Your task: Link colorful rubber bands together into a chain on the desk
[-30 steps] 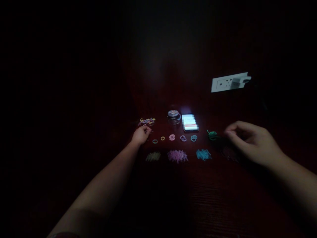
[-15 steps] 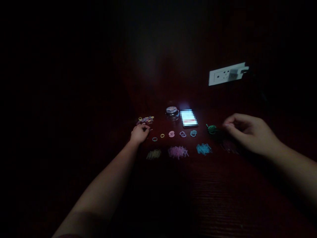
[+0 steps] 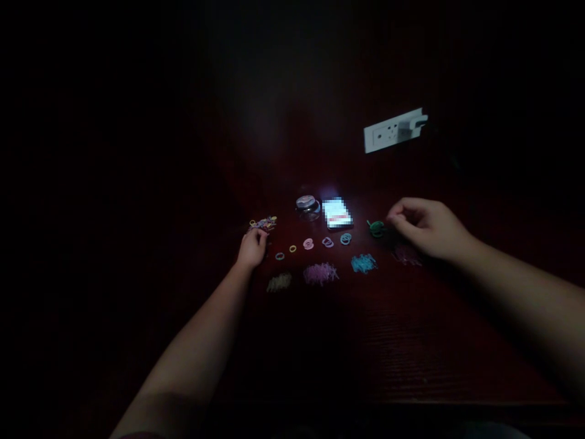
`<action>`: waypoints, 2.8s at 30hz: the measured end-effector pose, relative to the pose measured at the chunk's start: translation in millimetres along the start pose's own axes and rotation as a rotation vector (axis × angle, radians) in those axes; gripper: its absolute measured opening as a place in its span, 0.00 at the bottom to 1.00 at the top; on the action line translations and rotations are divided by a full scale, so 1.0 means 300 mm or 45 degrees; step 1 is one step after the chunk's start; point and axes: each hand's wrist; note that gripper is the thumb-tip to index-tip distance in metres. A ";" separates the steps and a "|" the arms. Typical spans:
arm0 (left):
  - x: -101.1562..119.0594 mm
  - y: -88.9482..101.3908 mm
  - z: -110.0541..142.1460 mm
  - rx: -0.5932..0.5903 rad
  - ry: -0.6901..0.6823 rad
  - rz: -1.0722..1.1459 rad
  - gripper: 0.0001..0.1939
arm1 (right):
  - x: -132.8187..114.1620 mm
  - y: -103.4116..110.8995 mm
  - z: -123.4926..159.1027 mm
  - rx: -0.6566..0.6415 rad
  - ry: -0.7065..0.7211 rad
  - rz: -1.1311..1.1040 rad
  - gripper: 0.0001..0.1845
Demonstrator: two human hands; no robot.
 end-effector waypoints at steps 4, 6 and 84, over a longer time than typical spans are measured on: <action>0.008 0.025 0.012 0.087 -0.040 0.065 0.10 | 0.008 -0.011 -0.006 -0.002 0.007 -0.014 0.16; 0.012 0.039 0.020 0.119 -0.040 0.096 0.10 | 0.014 -0.018 -0.010 -0.004 0.019 -0.012 0.17; 0.779 -0.004 0.179 0.237 -0.348 1.053 0.07 | -0.089 -0.071 0.068 -0.250 0.431 -0.041 0.10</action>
Point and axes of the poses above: each hand's wrist, its own z-axis away from the middle knuckle, its own y-axis out of the back of the hand, x = y × z, and after that the axes turned 15 degrees about -y, right-handed
